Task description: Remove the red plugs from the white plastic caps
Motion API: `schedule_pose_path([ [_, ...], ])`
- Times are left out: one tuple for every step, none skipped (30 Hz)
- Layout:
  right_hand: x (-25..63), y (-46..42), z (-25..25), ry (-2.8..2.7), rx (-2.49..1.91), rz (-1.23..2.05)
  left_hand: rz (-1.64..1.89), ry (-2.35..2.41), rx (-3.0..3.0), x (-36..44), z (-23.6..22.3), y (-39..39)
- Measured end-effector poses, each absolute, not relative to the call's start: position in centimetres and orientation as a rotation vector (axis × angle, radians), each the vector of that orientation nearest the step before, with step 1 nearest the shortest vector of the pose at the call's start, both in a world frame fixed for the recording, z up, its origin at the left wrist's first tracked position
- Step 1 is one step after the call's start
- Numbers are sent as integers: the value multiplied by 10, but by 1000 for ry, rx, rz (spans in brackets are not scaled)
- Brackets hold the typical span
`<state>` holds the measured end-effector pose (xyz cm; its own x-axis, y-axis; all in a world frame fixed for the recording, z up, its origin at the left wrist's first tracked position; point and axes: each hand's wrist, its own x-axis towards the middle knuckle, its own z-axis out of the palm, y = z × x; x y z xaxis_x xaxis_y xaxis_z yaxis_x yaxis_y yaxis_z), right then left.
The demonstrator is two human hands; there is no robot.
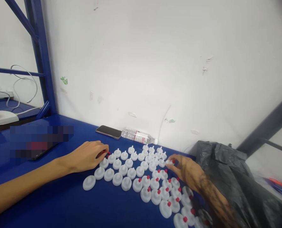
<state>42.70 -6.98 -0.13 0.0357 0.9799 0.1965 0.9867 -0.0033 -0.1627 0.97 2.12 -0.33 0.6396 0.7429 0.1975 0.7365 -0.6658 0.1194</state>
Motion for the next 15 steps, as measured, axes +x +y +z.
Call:
schedule_pose_path([
  [427,-69,1,-1987,-2039,-60,378,1270,2827,10,-4,22],
  [426,-69,3,-1956,-2011,-81,403,1269,2833,10,-4,22],
  [424,-69,5,-1929,-1973,-106,434,1267,2836,10,-4,23],
  [419,-69,7,-1919,-1924,-138,469,1262,2839,10,-5,23],
  [412,-70,8,-1930,-1860,-179,510,1256,2841,11,-4,23],
  [403,-72,9,-1950,-1794,-232,558,1248,2844,11,-4,23],
  [392,-74,11,-1982,-1729,-290,613,1238,2849,12,-4,21],
  [380,-78,12,-2020,-1671,-349,675,1227,2856,13,-3,19],
  [367,-82,14,-2072,-1632,-381,739,1210,2863,14,-2,16],
  [354,-86,16,-2120,-1589,-405,801,1186,2868,15,-1,12],
  [341,-91,18,-2153,-1533,-440,851,1152,2872,17,0,7],
  [330,-95,19,-2167,-1469,-482,889,1106,2877,19,2,1],
  [319,-99,20,-2185,-1399,-514,914,1052,2882,21,3,-6],
  [309,-102,21,-2195,-1322,-543,931,988,2894,23,4,-13],
  [301,-104,21,-2200,-1246,-565,961,916,2916,25,4,-19],
])
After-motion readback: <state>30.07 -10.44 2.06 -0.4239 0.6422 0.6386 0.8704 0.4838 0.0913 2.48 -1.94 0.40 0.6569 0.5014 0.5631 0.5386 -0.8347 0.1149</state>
